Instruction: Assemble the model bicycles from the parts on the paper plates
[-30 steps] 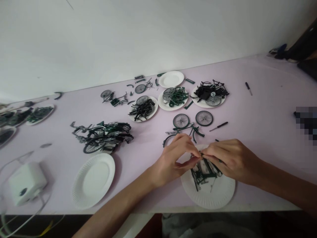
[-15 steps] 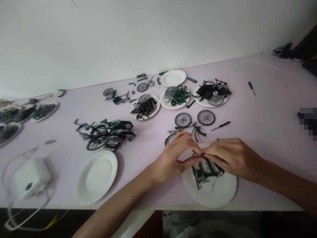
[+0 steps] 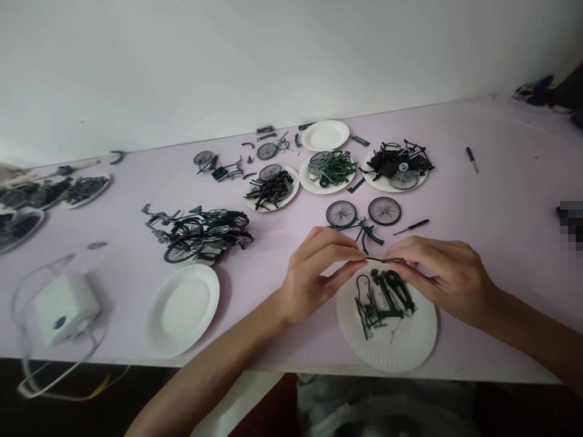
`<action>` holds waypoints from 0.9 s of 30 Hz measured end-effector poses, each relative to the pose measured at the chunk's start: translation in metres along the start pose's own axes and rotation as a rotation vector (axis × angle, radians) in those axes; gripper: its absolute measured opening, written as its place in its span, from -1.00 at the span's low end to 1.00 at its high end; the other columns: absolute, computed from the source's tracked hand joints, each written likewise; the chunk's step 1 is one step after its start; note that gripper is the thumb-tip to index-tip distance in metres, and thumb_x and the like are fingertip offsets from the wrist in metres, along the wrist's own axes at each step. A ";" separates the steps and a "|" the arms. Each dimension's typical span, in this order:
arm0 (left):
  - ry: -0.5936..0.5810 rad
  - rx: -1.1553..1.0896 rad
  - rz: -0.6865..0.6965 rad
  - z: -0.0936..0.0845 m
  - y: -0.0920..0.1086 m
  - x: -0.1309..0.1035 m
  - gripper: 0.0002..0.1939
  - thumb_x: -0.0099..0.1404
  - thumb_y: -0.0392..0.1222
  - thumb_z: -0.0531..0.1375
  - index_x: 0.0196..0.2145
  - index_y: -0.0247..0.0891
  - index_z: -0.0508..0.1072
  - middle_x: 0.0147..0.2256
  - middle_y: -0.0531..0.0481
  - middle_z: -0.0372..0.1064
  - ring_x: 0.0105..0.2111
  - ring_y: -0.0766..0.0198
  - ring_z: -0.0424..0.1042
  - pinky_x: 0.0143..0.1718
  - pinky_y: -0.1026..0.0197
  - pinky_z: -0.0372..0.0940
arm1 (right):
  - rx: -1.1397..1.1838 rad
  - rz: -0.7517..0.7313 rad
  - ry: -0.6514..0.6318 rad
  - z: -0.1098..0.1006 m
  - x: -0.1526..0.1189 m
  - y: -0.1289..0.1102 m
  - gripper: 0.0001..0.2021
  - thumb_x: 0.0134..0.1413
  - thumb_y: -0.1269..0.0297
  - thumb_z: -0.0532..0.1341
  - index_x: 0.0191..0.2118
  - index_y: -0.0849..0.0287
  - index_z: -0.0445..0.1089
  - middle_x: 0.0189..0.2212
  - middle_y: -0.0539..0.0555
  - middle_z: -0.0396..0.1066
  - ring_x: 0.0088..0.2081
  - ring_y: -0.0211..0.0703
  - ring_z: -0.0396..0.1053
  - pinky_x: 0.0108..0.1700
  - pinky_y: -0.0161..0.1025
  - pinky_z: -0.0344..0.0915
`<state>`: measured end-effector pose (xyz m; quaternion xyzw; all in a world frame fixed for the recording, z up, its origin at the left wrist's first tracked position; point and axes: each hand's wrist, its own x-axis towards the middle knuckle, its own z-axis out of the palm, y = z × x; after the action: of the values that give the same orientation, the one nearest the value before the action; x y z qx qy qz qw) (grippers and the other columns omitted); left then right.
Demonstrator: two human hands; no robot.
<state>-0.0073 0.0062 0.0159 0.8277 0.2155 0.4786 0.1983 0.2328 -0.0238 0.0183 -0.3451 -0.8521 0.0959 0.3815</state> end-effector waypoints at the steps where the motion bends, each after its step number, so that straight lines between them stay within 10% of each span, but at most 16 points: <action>1: 0.025 0.001 -0.012 -0.002 0.002 0.001 -0.80 0.31 -0.45 0.36 -0.15 -0.29 0.51 -0.20 -0.12 0.56 -0.18 0.21 0.56 -0.15 0.13 0.48 | -0.005 0.009 0.001 0.000 0.000 0.000 -0.89 0.30 0.50 0.30 -0.16 0.17 0.39 -0.32 0.01 0.57 -0.34 -0.29 0.52 -0.26 -0.34 0.41; 11: -0.058 -0.009 -0.071 -0.018 -0.007 0.004 -0.85 0.39 -0.42 0.29 -0.13 -0.27 0.46 -0.26 -0.10 0.58 -0.20 0.21 0.59 -0.15 0.16 0.51 | -0.018 -0.157 -0.382 0.001 -0.006 0.000 -0.84 0.31 0.59 0.18 -0.21 0.21 0.42 -0.41 0.01 0.43 -0.35 -0.19 0.37 -0.31 -0.19 0.24; 21: -0.268 0.074 -0.152 -0.013 -0.008 -0.002 -0.90 0.52 -0.32 0.16 -0.03 -0.26 0.36 -0.21 -0.05 0.52 -0.30 0.35 0.54 -0.31 0.34 0.46 | -0.170 -0.272 -0.372 0.011 -0.004 -0.006 -0.74 0.21 0.72 0.12 -0.27 0.23 0.43 -0.49 -0.01 0.36 -0.38 -0.14 0.30 -0.35 -0.15 0.15; 27: -0.305 -0.045 -0.204 -0.017 -0.009 0.003 -0.87 0.44 -0.36 0.26 -0.06 -0.29 0.50 -0.24 -0.05 0.54 -0.29 0.34 0.53 -0.28 0.32 0.46 | 0.079 -0.074 -0.279 0.006 -0.005 0.007 -0.91 0.36 0.50 0.19 -0.11 0.19 0.38 -0.36 0.00 0.47 -0.36 -0.23 0.42 -0.32 -0.26 0.32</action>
<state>-0.0226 0.0170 0.0209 0.8599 0.2550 0.3296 0.2949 0.2346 -0.0219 0.0081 -0.2814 -0.9045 0.1624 0.2762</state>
